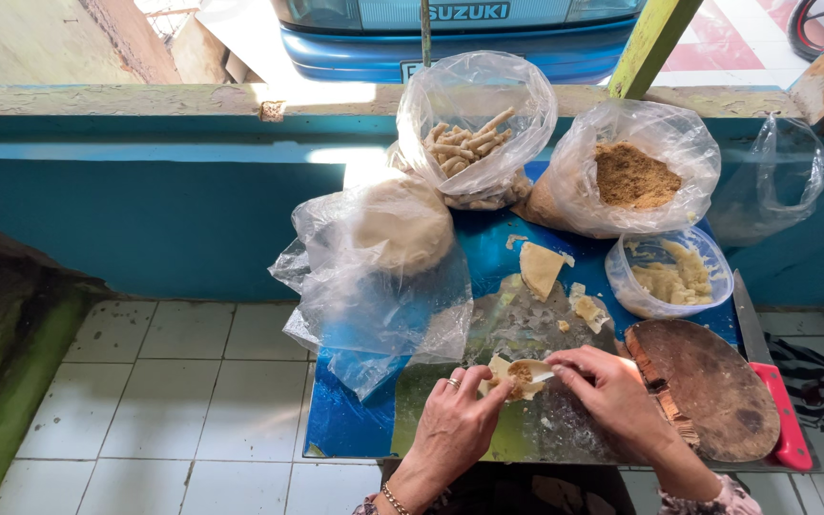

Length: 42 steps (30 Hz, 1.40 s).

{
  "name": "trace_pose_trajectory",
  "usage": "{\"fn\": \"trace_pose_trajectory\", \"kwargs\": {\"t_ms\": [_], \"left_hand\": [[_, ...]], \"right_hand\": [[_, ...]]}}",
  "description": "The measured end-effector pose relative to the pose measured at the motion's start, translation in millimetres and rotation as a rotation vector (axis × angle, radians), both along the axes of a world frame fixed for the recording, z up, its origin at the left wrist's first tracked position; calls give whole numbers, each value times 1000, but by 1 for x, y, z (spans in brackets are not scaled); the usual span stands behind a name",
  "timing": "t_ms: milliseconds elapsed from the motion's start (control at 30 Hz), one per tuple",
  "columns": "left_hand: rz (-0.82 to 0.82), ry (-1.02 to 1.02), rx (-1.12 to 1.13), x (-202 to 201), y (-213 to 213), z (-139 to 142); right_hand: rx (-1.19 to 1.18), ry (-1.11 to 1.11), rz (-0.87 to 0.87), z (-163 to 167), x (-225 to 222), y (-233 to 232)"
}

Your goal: The person sits at a table by a window filling square dough wrappers with filling scooped from a plastic container and folding each wrapper over the filling by hand, setting the folded pastries on the table as they are completed. They work through the wrappers one at a time, occasionally reaching back into the filling container.

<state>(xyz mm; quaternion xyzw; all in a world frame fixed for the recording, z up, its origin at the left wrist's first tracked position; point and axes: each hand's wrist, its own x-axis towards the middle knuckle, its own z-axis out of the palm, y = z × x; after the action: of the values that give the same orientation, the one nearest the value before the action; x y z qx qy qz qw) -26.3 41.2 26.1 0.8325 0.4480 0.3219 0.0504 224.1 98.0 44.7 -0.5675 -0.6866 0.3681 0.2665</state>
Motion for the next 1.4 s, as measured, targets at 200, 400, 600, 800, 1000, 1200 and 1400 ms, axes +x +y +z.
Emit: {"fn": "trace_pose_trajectory", "kwargs": {"t_ms": [200, 400, 600, 800, 1000, 1200, 1400], "left_hand": [[72, -83, -48, -1, 1, 1], [40, -77, -28, 0, -1, 6], [69, -144, -33, -4, -3, 3], [214, -164, -58, -3, -6, -3], [278, -211, -73, 5, -2, -3], [321, -270, -136, 9, -6, 5], [416, -202, -107, 15, -8, 8]], "right_hand": [[-150, 317, -82, -14, 37, 33], [90, 403, -381, 30, 97, 112], [490, -231, -505, 65, 97, 210], [932, -761, -320, 63, 54, 172], [242, -293, 142, 13, -11, 7], [138, -260, -77, 6, -35, -24], [161, -312, -89, 2, -36, -25]]}}
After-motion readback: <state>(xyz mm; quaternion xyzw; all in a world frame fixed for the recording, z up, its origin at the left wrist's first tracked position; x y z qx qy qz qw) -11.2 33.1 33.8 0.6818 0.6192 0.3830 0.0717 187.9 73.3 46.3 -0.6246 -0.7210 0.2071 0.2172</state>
